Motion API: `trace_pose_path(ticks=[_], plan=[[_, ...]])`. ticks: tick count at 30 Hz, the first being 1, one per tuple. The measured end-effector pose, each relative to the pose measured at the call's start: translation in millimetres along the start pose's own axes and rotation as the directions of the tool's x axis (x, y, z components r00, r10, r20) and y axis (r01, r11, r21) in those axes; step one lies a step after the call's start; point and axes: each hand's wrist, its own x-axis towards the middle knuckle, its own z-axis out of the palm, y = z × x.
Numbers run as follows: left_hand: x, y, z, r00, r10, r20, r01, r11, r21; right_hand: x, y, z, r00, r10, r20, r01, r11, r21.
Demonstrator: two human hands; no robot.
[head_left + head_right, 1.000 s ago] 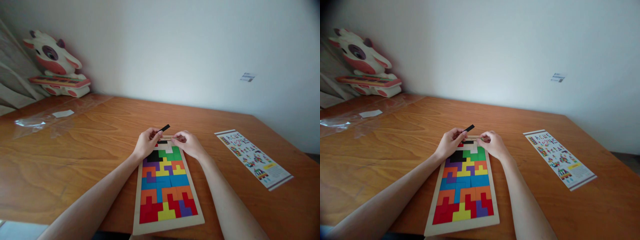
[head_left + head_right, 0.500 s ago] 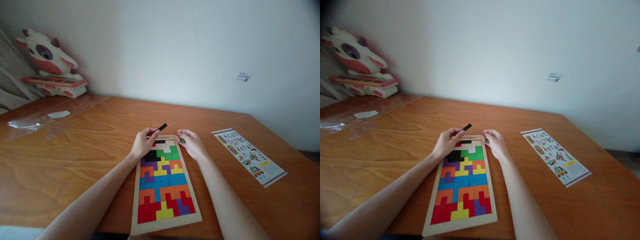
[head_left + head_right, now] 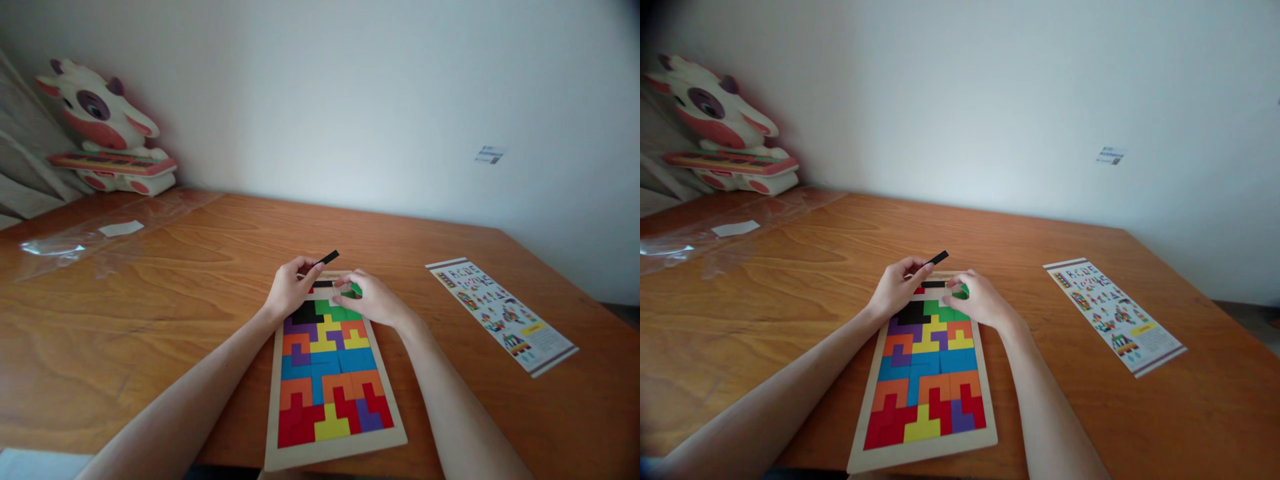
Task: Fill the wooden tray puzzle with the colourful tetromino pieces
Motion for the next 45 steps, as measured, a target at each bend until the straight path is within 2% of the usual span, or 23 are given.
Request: trace_pose_path(ticks=[6, 14, 16, 19, 22, 25, 28, 30, 33, 35, 36, 39, 41, 45], plan=[[0, 3, 0.8, 1.000, 0.016, -0.020, -0.016, 0.999, 0.032, 2, 1, 1, 0.993, 0.122, -0.012, -0.119, 0.983, 0.139], [1, -6, 3.6, 0.999, 0.040, 0.012, -0.041, 0.997, 0.058, 2, 0, -1, 0.994, 0.111, -0.007, -0.108, 0.974, 0.201], [1, -8, 4.7, 0.999, 0.047, 0.021, -0.048, 0.997, 0.055, 2, 3, -2, 0.992, 0.126, -0.022, -0.115, 0.952, 0.285], [0, -8, 5.6, 0.996, 0.077, 0.036, -0.080, 0.992, 0.093, 5, 11, -3, 0.961, 0.263, -0.090, -0.181, 0.838, 0.516], [-3, -3, 5.9, 0.991, 0.096, 0.098, -0.116, 0.967, 0.227, 9, 17, -5, 0.888, 0.444, -0.118, -0.247, 0.677, 0.693], [-5, 3, 6.9, 0.968, 0.170, 0.183, -0.228, 0.902, 0.368, 11, 20, -8, 0.853, 0.509, -0.116, -0.228, 0.562, 0.795], [-7, 5, 8.6, 0.942, 0.248, 0.227, -0.321, 0.866, 0.384, 12, 18, -9, 0.841, 0.533, -0.092, -0.214, 0.484, 0.848], [-6, 5, 8.8, 0.953, 0.225, 0.201, -0.284, 0.894, 0.346, 12, 16, -8, 0.847, 0.529, -0.055, -0.224, 0.449, 0.865], [-3, 2, 6.1, 0.991, 0.095, 0.096, -0.110, 0.980, 0.167, 13, 14, -7, 0.865, 0.501, -0.004, -0.235, 0.412, 0.881], [1, -1, 2.7, 1.000, -0.006, 0.000, 0.006, 1.000, -0.008, 13, 12, -5, 0.874, 0.486, -0.009, -0.234, 0.438, 0.868], [3, -2, 0.9, 0.997, -0.054, -0.054, 0.049, 0.995, -0.089, 13, 11, -4, 0.875, 0.482, -0.037, -0.232, 0.487, 0.842], [7, -5, -2.8, 0.974, -0.158, -0.162, 0.112, 0.959, -0.259, 11, 8, 0, 0.884, 0.422, -0.202, -0.221, 0.756, 0.616], [8, -5, -3.5, 0.971, -0.171, -0.165, 0.116, 0.948, -0.297, 9, 6, 2, 0.888, 0.354, -0.294, -0.220, 0.888, 0.404], [7, -3, -2.1, 0.979, -0.153, -0.133, 0.111, 0.954, -0.278, 7, 3, 6, 0.908, 0.267, -0.323, -0.220, 0.960, 0.175]])
